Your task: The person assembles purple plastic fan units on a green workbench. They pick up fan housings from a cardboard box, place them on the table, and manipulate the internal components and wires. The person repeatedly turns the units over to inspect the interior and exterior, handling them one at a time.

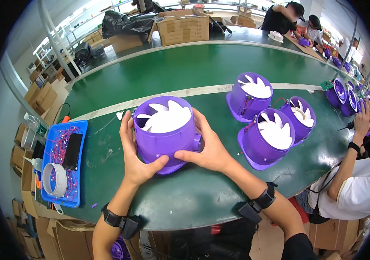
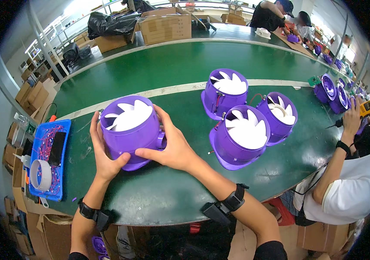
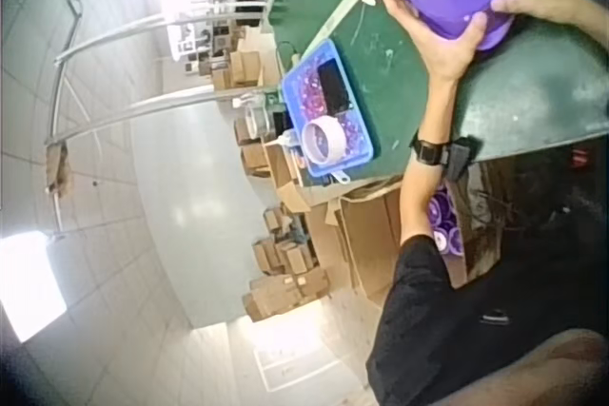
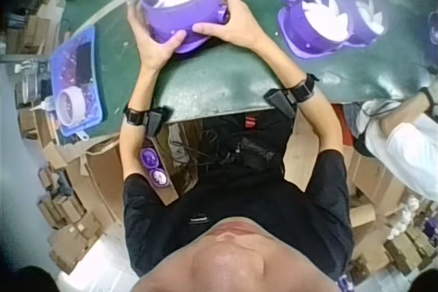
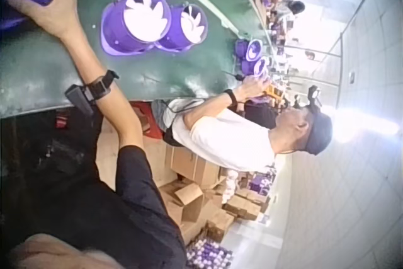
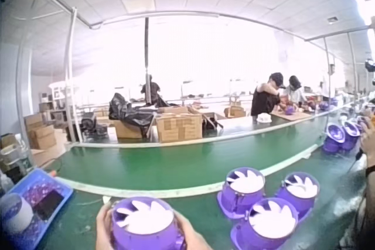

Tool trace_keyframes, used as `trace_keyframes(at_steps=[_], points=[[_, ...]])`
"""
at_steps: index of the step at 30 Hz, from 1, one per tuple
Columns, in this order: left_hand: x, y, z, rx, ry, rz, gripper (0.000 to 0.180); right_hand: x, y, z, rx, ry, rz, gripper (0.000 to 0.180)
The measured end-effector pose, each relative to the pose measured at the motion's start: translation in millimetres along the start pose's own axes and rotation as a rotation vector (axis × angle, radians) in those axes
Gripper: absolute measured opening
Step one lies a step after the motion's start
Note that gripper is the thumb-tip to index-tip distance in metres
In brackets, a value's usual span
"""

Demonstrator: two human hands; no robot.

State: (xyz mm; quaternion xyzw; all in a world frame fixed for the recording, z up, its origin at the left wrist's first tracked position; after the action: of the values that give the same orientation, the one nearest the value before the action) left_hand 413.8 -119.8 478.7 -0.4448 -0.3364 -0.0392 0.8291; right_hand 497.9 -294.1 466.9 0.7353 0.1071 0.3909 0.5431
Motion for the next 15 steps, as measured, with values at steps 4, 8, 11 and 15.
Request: trace_keyframes(at_steps=[4, 8, 11, 15], points=[[6.2, 10.8, 6.6, -0.140, 0.021, 0.030, 0.093, 2.2, -1.7, 6.2, 0.183, -0.120, -0.056, 0.090], [9.8, 18.0, 12.5, -0.170, 0.135, 0.107, 0.079, -0.6, -11.4, 13.8, 0.477, -0.203, -0.311, 0.063], [8.4, 16.4, 13.0, -0.299, 0.182, 0.192, 0.078, -3.5, -10.3, 1.1, 0.610, -0.225, -0.478, 0.058], [-4.0, 20.3, 0.9, -0.593, 0.349, 0.369, 0.097, -7.5, -15.1, 5.4, 0.591, -0.137, -0.474, 0.059]])
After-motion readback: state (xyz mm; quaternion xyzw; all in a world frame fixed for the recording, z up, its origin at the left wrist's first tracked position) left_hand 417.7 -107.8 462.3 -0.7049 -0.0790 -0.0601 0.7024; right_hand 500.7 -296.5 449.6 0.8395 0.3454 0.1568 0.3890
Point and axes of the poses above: each hand's wrist, its own x-axis towards the middle knuckle, its own z-axis out of the back of the hand, y = z × x, the point moved 3 cm from there along x, towards the middle knuckle, and after that the axes turned 15 degrees about x, right-handed, at the moved point
